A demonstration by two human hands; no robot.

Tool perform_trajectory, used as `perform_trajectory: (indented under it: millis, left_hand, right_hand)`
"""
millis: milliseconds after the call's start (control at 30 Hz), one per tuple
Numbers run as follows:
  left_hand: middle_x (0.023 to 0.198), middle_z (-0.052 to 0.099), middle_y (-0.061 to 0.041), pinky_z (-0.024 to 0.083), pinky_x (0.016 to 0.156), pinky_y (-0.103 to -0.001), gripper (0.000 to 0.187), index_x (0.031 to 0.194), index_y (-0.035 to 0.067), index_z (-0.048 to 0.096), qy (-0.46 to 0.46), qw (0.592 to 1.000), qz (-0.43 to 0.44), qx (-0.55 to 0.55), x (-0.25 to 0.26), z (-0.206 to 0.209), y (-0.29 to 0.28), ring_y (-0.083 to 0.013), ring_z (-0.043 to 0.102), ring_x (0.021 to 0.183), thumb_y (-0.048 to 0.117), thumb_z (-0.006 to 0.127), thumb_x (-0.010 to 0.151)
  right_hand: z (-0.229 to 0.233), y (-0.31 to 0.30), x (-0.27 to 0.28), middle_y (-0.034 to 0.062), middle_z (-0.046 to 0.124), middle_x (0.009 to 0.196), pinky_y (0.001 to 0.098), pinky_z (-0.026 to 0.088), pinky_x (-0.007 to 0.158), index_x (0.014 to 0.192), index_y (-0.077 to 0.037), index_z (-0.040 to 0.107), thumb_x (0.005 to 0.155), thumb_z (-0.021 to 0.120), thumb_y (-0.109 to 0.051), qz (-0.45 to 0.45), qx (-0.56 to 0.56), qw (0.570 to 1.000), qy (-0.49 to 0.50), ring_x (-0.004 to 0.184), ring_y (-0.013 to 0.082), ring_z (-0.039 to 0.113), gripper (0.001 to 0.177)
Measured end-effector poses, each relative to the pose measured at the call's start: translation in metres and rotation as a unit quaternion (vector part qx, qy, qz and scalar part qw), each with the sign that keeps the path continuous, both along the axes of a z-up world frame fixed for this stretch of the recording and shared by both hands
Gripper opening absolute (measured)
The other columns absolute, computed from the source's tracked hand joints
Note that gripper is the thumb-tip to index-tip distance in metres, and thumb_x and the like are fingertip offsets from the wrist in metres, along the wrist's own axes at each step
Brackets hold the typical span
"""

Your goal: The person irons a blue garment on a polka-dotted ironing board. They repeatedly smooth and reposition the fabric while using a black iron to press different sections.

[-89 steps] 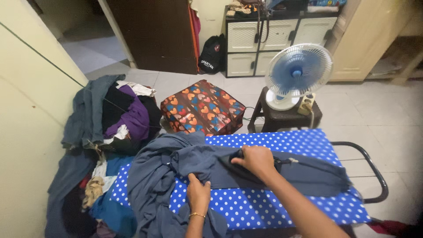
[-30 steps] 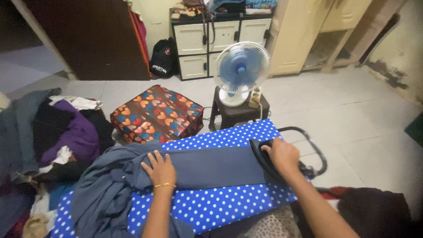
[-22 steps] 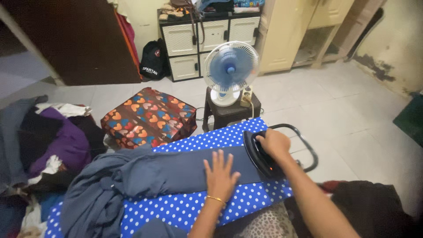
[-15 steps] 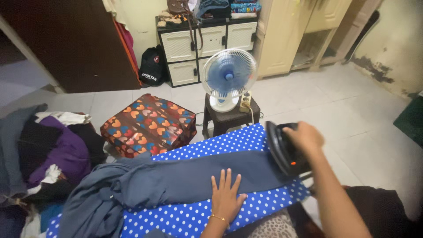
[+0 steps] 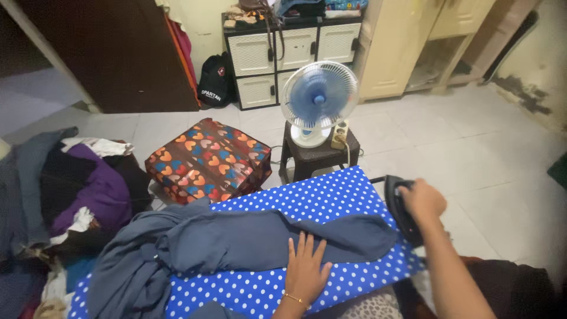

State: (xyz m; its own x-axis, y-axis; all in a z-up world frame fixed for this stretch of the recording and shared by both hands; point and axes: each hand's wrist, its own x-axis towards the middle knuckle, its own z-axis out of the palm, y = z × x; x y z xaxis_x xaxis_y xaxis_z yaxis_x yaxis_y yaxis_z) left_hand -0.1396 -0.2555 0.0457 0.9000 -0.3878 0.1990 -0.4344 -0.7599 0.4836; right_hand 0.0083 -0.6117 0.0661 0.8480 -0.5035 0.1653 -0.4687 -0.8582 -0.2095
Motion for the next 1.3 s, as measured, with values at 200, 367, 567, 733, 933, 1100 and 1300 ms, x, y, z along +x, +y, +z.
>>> perform_trajectory:
  millis: [200, 367, 567, 733, 933, 1100, 1300]
  left_hand:
    - [0.146, 0.047, -0.028, 0.020, 0.117, -0.061, 0.050, 0.135, 0.000, 0.060, -0.050, 0.997, -0.001, -0.055, 0.001, -0.019, 0.003, -0.0459, 0.036, 0.141, 0.022, 0.068, 0.090]
    - [0.140, 0.058, -0.023, 0.028, 0.118, -0.055, 0.032, 0.120, 0.002, 0.069, -0.060, 0.987, -0.003, -0.152, 0.004, -0.031, 0.013, -0.0428, 0.047, 0.137, 0.014, 0.066, 0.092]
    - [0.137, 0.062, -0.017, 0.043, 0.109, -0.045, 0.029, 0.118, 0.006, 0.072, -0.024, 0.964, 0.132, -0.229, 0.015, -0.012, 0.077, -0.0371, 0.056, 0.127, 0.010, 0.062, 0.092]
    - [0.137, 0.058, -0.021, 0.041, 0.107, -0.047, 0.034, 0.120, 0.005, 0.068, -0.143, 0.939, 0.279, -0.138, 0.017, 0.018, 0.180, -0.0407, 0.053, 0.126, 0.011, 0.062, 0.087]
    - [0.139, 0.060, -0.020, 0.046, 0.104, -0.044, 0.041, 0.132, 0.005, 0.062, -0.141, 0.889, 0.399, -0.172, -0.006, 0.030, 0.262, -0.0389, 0.059, 0.123, 0.012, 0.060, 0.091]
    - [0.136, 0.058, -0.019, 0.053, 0.095, -0.040, 0.068, 0.150, 0.010, 0.041, 0.070, 0.867, 0.437, -0.227, -0.024, 0.006, 0.263, -0.0332, 0.068, 0.106, 0.018, 0.067, 0.087]
    - [0.143, 0.054, -0.021, 0.056, 0.095, -0.038, 0.079, 0.157, 0.012, 0.024, 0.099, 0.780, 0.454, -0.419, -0.022, -0.037, 0.260, -0.0305, 0.073, 0.109, 0.018, 0.064, 0.088]
  right_hand:
    - [0.023, 0.036, -0.008, 0.0216, 0.074, 0.104, 0.0547, 0.054, 0.081, 0.116, -0.010, 0.067, 0.087, 0.073, -0.048, -0.008, -0.012, 1.000, 0.005, 0.100, 0.0420, 0.071, 0.048]
    - [0.041, 0.100, -0.043, 0.0159, 0.068, 0.114, 0.0522, 0.050, 0.093, 0.120, -0.014, 0.068, 0.078, 0.077, -0.037, 0.092, -0.163, 0.976, -0.107, 0.110, 0.0361, 0.065, 0.048]
    - [0.011, 0.244, -0.071, 0.0194, 0.062, 0.130, 0.0490, 0.048, 0.096, 0.112, -0.008, 0.071, 0.078, 0.077, -0.031, 0.352, 0.056, 0.924, -0.140, 0.115, 0.0383, 0.060, 0.042]
    - [0.006, 0.349, -0.075, 0.0137, 0.063, 0.131, 0.0481, 0.047, 0.098, 0.108, -0.008, 0.068, 0.079, 0.076, -0.023, 0.474, 0.098, 0.860, -0.164, 0.117, 0.0354, 0.060, 0.034]
    - [0.024, 0.446, -0.076, 0.0125, 0.048, 0.156, 0.0440, 0.050, 0.097, 0.129, -0.012, 0.061, 0.087, 0.060, -0.001, 0.533, 0.267, 0.798, -0.083, 0.120, 0.0362, 0.060, 0.044]
    - [0.020, 0.486, -0.063, 0.0152, 0.047, 0.151, 0.0482, 0.048, 0.093, 0.147, -0.012, 0.046, 0.078, 0.054, 0.007, 0.588, 0.232, 0.772, -0.068, 0.115, 0.0392, 0.059, 0.072]
    - [-0.021, 0.471, -0.062, 0.0150, 0.068, 0.117, 0.0468, 0.049, 0.095, 0.126, -0.013, 0.063, 0.082, 0.055, 0.002, 0.564, 0.239, 0.790, -0.033, 0.111, 0.0369, 0.063, 0.047]
